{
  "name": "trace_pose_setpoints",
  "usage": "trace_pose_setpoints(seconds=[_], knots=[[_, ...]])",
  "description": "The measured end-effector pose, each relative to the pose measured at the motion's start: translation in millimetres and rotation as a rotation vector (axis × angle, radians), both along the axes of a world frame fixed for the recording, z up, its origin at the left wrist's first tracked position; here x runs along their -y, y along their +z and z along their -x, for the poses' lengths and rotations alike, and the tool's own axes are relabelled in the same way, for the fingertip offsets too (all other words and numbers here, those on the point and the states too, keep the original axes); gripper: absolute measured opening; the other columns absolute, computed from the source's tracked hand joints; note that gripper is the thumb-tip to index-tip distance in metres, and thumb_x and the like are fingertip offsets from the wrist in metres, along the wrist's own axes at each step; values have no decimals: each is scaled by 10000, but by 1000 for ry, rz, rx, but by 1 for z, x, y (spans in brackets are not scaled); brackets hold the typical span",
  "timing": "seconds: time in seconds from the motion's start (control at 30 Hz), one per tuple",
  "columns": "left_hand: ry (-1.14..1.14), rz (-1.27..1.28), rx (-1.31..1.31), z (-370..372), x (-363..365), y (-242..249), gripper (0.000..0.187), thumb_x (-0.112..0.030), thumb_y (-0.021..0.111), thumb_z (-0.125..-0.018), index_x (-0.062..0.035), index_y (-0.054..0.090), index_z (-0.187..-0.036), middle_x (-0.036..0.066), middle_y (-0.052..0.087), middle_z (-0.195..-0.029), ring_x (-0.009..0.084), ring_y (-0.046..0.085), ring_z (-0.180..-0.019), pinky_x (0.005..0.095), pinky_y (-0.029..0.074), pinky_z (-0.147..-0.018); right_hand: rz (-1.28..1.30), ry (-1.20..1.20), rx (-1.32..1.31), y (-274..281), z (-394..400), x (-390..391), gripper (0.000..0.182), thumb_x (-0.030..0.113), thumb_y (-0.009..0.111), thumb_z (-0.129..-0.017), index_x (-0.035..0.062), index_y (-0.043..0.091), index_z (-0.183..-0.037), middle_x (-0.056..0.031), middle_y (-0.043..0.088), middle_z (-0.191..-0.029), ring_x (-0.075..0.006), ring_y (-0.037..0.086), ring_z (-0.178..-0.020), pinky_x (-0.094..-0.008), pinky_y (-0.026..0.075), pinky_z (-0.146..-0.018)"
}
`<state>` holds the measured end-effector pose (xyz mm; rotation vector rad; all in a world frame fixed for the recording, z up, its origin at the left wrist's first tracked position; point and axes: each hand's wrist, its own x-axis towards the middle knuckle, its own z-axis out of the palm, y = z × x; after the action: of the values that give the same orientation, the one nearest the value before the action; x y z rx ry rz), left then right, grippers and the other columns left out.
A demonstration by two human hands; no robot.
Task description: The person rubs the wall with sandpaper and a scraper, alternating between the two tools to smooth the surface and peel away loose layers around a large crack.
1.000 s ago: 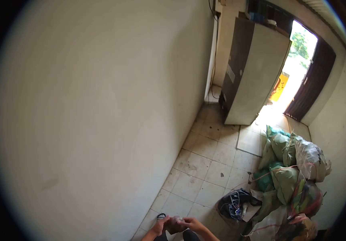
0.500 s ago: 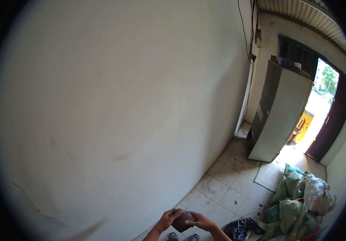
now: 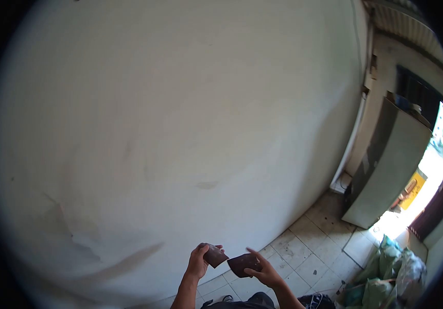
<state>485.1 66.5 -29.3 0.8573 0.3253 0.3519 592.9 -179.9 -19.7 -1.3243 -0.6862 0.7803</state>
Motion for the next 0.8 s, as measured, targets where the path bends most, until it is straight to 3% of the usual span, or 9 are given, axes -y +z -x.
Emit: trace_pose_setpoints(seconds=[0.03, 0.17, 0.27, 0.47, 0.53, 0.6, 0.67, 0.73, 0.8], knots=[[54, -9, -1, 8, -2, 4, 280, -213, 526, -1003, 38, 495, -1125, 304, 643, -1192, 389, 679, -1080, 499, 563, -972, -31, 2, -128, -3, 1, -3, 805, 75, 715, -938, 80, 252, -1597, -171, 548, -1410, -232, 598, -1221, -364, 501, -1002], [204, 32, 15, 45, -3, 5, 305, -235, 534, -1008, 42, 511, -1135, 297, 646, -1193, 383, 685, -1065, 497, 569, -957, 19, 94, -91, -17, -9, -28, 810, 101, 694, -961, 48, 205, -1605, -167, 528, -1450, -216, 594, -1209, -357, 493, -992], [363, 36, 19, 75, 5, -12, 321, -243, 555, -1013, 49, 522, -1142, 291, 649, -1188, 378, 686, -1059, 492, 578, -936, 48, 390, -26, -37, -21, -52, 806, 135, 671, -985, 24, 170, -1606, -148, 529, -1452, -195, 600, -1179, -342, 489, -977], [740, -31, -22, 114, 56, -31, 225, -167, 603, -1008, 12, 535, -1126, 268, 654, -1192, 346, 687, -1047, 481, 573, -920, 123, 682, -2, -50, -6, -86, 555, 146, 658, -993, -37, 437, -1469, -96, 642, -1263, -148, 603, -1106, -305, 489, -952], [765, -45, -49, 119, 82, -25, 237, -119, 602, -1005, 62, 536, -1142, 263, 667, -1190, 330, 693, -1047, 449, 571, -944, 123, 666, -15, -62, 4, -89, 418, 156, 658, -994, -53, 551, -1340, -85, 677, -1177, -139, 611, -1054, -300, 494, -946], [807, -72, -92, 120, 104, -30, 221, -111, 615, -1000, 60, 555, -1127, 246, 674, -1191, 299, 692, -1048, 424, 557, -960, 231, 712, -25, -68, 11, -86, 366, 151, 636, -1007, -52, 578, -1306, -86, 687, -1148, -134, 626, -1019, -300, 499, -934], [871, -183, -243, 119, 124, -31, 239, -115, 626, -996, 64, 562, -1141, 233, 685, -1181, 269, 689, -1050, 389, 547, -960, 35, 574, -220, -61, 25, -80, 317, 139, 610, -1021, -52, 599, -1274, -82, 697, -1121, -128, 633, -997, -295, 500, -919], [965, -161, -204, 118, 137, -40, 278, -160, 655, -989, 62, 596, -1145, 189, 707, -1152, 217, 686, -1032, 336, 536, -927, 39, 582, -266, -58, 27, -76, 270, 127, 591, -1030, -45, 620, -1236, -72, 701, -1122, -133, 635, -1003, -293, 497, -919], [1169, -310, -370, 116, 157, -45, 323, -228, 698, -970, 51, 636, -1120, 143, 727, -1113, 179, 686, -1004, 307, 531, -878, -38, 571, -22, -45, 20, -67, 252, 105, 592, -1030, -47, 627, -1228, -72, 705, -1144, -134, 633, -1018, -292, 489, -929]])
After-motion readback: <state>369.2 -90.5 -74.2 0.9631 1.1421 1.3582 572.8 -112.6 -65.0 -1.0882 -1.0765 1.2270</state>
